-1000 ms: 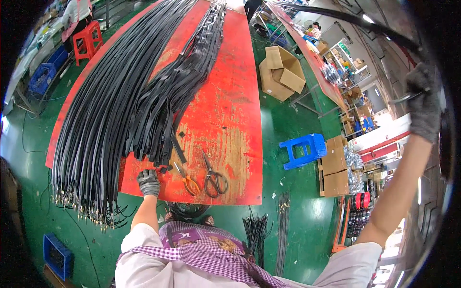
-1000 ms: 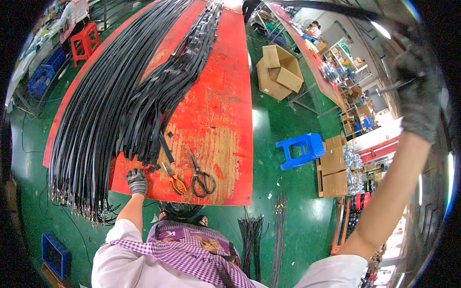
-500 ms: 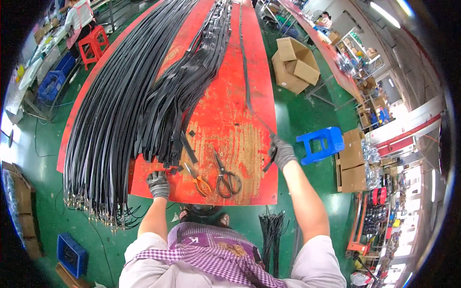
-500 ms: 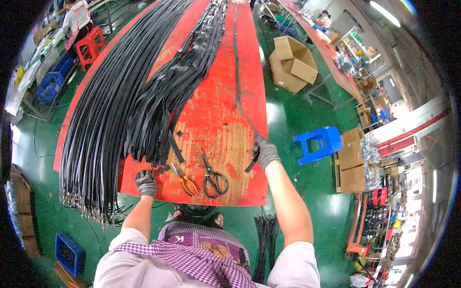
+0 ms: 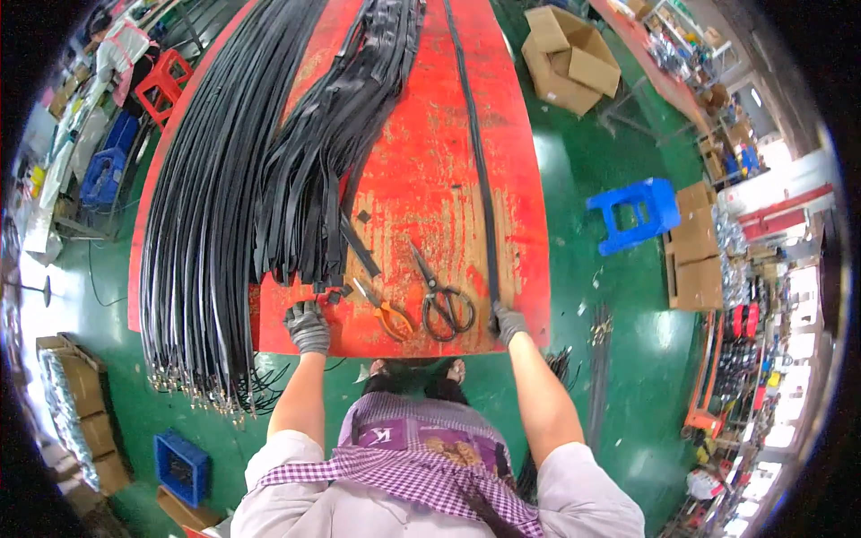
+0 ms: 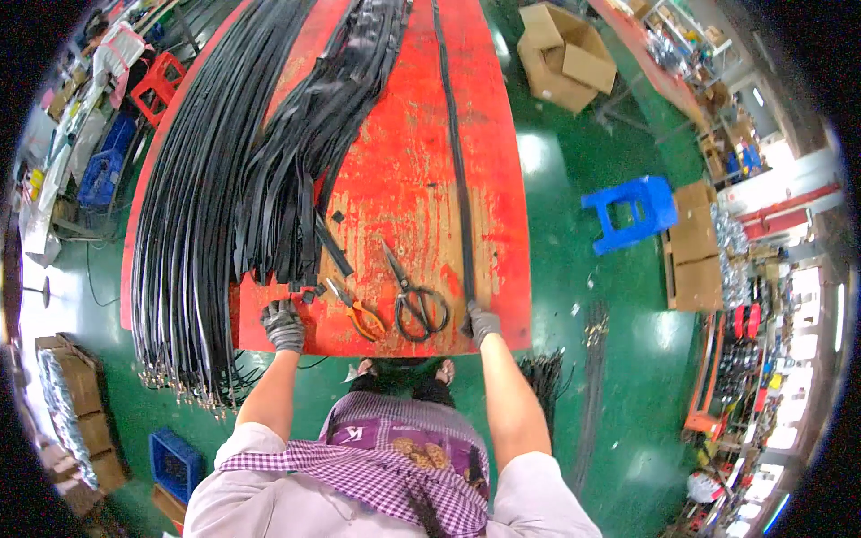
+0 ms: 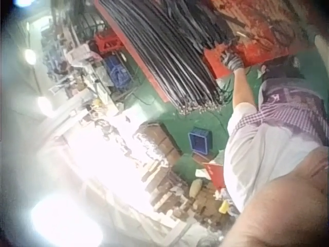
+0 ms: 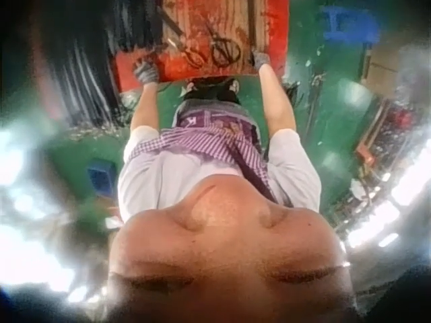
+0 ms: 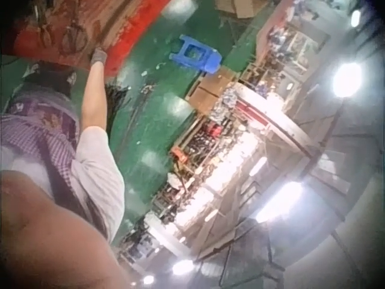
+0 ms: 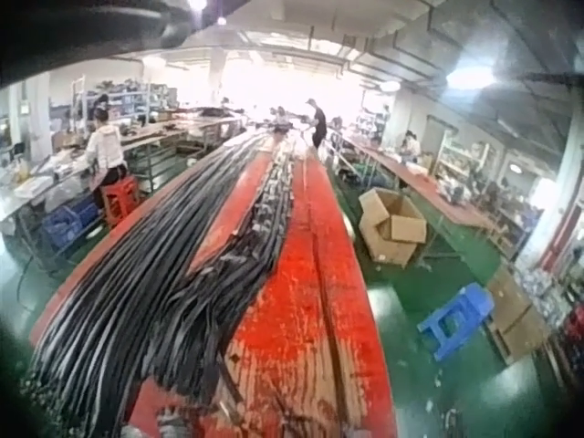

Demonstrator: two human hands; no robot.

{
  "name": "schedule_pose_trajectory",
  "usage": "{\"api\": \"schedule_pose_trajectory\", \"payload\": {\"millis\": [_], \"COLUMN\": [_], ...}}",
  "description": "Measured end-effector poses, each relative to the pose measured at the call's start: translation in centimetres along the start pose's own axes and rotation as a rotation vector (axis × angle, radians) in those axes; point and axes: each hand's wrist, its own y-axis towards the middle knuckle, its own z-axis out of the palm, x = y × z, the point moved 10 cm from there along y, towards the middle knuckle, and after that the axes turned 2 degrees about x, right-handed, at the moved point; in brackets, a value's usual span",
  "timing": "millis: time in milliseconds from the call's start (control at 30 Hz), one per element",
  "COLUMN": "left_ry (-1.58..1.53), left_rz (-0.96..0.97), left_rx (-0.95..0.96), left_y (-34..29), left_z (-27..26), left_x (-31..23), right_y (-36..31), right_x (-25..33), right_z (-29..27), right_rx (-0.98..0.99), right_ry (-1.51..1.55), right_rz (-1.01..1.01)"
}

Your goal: The person bundles and organizes long black electrical cables on a work table, using zip ties to secure them and scissors and pliers to finish the bundles.

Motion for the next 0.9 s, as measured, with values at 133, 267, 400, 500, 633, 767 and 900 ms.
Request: {"api": "schedule_pose_trajectory", "payload": {"millis": [133, 267, 400, 500, 633, 767, 900], "left_ry": [0.143, -0.330, -1.587, -1.057, -0.971, -0.991, -0.680], "left_rz": [0.065, 0.019, -0.466, -0.031, -0.075, 0.008, 0.247], "left_rx": [-0.021, -0.039, 0.234, 0.569, 0.771, 0.718, 0.878], "left_y": [0.4, 0.2, -5.0, -10.4, -17.2, -18.9, -23.6], "left_z": [3.4, 3.1, 0.3, 0.9, -4.7, -5.6, -5.9], "left_x": [-0.2, 5.6, 0.4, -1.7, -7.3, -10.8, -19.7], "right_y": [2.2, -0.3, 0.8, 1.9, -7.9, -31.6, -52.5], "right_x": [2.6, 1.8, 0.9, 2.5, 2.6, -0.1, 1.2], "right_z": [-1.6, 0.2, -1.3, -2.1, 3.3, 3.2, -6.9], "right_rx": [-0.016, -0.082, -0.108, -0.202, 0.110, 0.637, 1.232], "right_ry": [-0.802, -0.386, -0.445, -0.723, -1.276, -0.507, 0.185], "right_rz": [-0.450, -0.083, 0.001, -0.289, -0.721, -1.260, -1.874]}}
